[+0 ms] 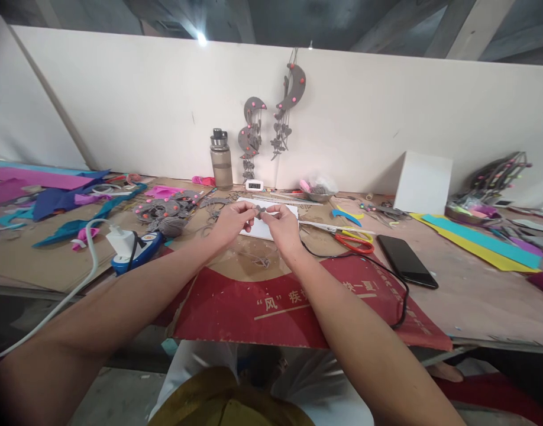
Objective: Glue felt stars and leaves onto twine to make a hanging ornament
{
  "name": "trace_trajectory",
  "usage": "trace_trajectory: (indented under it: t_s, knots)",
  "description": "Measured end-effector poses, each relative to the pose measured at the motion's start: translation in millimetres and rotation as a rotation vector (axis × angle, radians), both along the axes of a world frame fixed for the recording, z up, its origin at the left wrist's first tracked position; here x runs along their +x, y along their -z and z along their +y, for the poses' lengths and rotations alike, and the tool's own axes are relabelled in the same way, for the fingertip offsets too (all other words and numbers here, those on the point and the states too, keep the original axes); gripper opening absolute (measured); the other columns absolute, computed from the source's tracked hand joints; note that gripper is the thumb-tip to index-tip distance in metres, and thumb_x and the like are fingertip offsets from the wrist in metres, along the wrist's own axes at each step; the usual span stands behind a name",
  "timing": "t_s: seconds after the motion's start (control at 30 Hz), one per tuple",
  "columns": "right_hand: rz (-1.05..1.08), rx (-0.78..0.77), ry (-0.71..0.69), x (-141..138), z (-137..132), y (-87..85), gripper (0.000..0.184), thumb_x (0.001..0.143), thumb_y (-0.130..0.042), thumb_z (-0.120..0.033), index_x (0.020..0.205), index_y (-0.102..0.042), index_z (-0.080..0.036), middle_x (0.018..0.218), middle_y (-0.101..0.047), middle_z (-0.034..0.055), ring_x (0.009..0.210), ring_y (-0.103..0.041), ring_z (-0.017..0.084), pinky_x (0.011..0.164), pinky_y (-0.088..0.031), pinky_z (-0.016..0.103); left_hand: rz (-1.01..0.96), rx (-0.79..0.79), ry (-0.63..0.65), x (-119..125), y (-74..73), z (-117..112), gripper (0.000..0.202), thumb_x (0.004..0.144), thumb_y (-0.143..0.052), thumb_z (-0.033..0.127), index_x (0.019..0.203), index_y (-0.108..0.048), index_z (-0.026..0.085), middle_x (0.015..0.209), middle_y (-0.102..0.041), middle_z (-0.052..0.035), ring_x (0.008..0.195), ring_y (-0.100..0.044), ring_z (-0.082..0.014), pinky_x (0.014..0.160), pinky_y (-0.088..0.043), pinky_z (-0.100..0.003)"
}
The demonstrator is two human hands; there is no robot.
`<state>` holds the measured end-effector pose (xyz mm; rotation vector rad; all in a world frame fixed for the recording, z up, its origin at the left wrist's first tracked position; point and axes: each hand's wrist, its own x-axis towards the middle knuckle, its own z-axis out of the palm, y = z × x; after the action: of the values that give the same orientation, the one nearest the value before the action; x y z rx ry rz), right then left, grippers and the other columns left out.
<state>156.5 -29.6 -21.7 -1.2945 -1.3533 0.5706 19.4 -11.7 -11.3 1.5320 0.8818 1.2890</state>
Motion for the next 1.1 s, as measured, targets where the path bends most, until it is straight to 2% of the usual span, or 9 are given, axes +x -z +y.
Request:
trace_trajectory:
  t_s: [0.1,0.3,0.4,0.67,0.77,0.9,1.0,1.1]
  knots:
    - [0.068,-0.035,-0.04,3,-1,-2.6,0.022,0.066,-0.063,-0.04,0.069,-0.058,-0.019,0.055,-0.047,-0.0055,0.049,-0.035,0.009,0.048,-0.029,0.025,-0.01,-0.063,0.081,0,0.0,1,0.011,0.077,-0.062,0.02,0.069,-0.059,0.013,0.051,-0.054,0.0031,0.042,-0.047,-0.0052,0.045,-0.042,-0.019]
    - [-0.007,-0.01,-0.043,12,0,-8.0,0.019,0.064,-0.064,-0.036,0.064,-0.058,-0.018,0.057,-0.053,-0.0026,0.056,-0.043,0.012,0.053,-0.032,0.025,-0.072,-0.146,0.204,-2,-4.2,2,0.01,0.075,-0.065,0.015,0.083,-0.061,0.01,0.062,-0.062,-0.0007,0.052,-0.058,-0.0083,0.053,-0.049,-0.023]
    - [-0.05,-0.021,-0.047,11,-3,-10.4,0.018,0.064,-0.063,-0.036,0.064,-0.059,-0.018,0.055,-0.052,-0.0035,0.054,-0.041,0.011,0.053,-0.03,0.025,-0.031,-0.128,0.176,-2,-4.5,3,0.011,0.074,-0.065,0.014,0.084,-0.061,0.01,0.062,-0.063,-0.0013,0.052,-0.06,-0.0093,0.051,-0.049,-0.022]
    - [-0.225,0.01,-0.025,6,-11,-12.2,0.014,0.069,-0.061,-0.032,0.065,-0.057,-0.02,0.053,-0.049,-0.0045,0.053,-0.04,0.011,0.054,-0.029,0.026,0.235,-0.018,0.08,-5,-3.6,8,0.003,0.073,-0.063,0.013,0.071,-0.061,0.011,0.056,-0.063,-0.0023,0.05,-0.06,-0.01,0.052,-0.05,-0.022]
    - [-0.31,0.057,-0.004,5,-12,-10.5,0.011,0.073,-0.059,-0.031,0.076,-0.058,-0.021,0.053,-0.044,-0.0059,0.053,-0.04,0.012,0.055,-0.029,0.027,0.227,0.012,0.051,-6,-1.7,13,0.005,0.072,-0.065,0.013,0.071,-0.06,0.012,0.056,-0.063,-0.0018,0.05,-0.06,-0.0098,0.051,-0.049,-0.021]
    - [-0.323,0.114,0.007,3,-12,-8.8,0.025,0.076,-0.057,-0.033,0.098,-0.051,-0.02,0.059,-0.045,-0.0068,0.058,-0.045,0.014,0.06,-0.034,0.027,0.155,-0.004,0.013,-7,1.4,18,0.01,0.077,-0.065,0.018,0.072,-0.059,0.012,0.055,-0.062,-0.0017,0.047,-0.058,-0.009,0.05,-0.049,-0.022]
    - [-0.284,0.081,0.001,0,-12,-8.6,0.025,0.08,-0.053,-0.036,0.098,-0.049,-0.019,0.061,-0.046,-0.0058,0.06,-0.046,0.014,0.061,-0.034,0.027,0.132,0.011,-0.008,-7,2.7,19,0.01,0.079,-0.063,0.019,0.074,-0.059,0.012,0.056,-0.063,-0.0014,0.047,-0.058,-0.0095,0.05,-0.05,-0.022]
    - [-0.256,0.049,0.002,0,-10,-8.3,0.025,0.079,-0.053,-0.038,0.096,-0.053,-0.019,0.059,-0.045,-0.0059,0.057,-0.043,0.014,0.058,-0.032,0.027,0.127,0.012,0.003,-5,1.3,14,0.008,0.081,-0.059,0.016,0.075,-0.059,0.012,0.055,-0.062,-0.0008,0.046,-0.057,-0.0095,0.05,-0.05,-0.023]
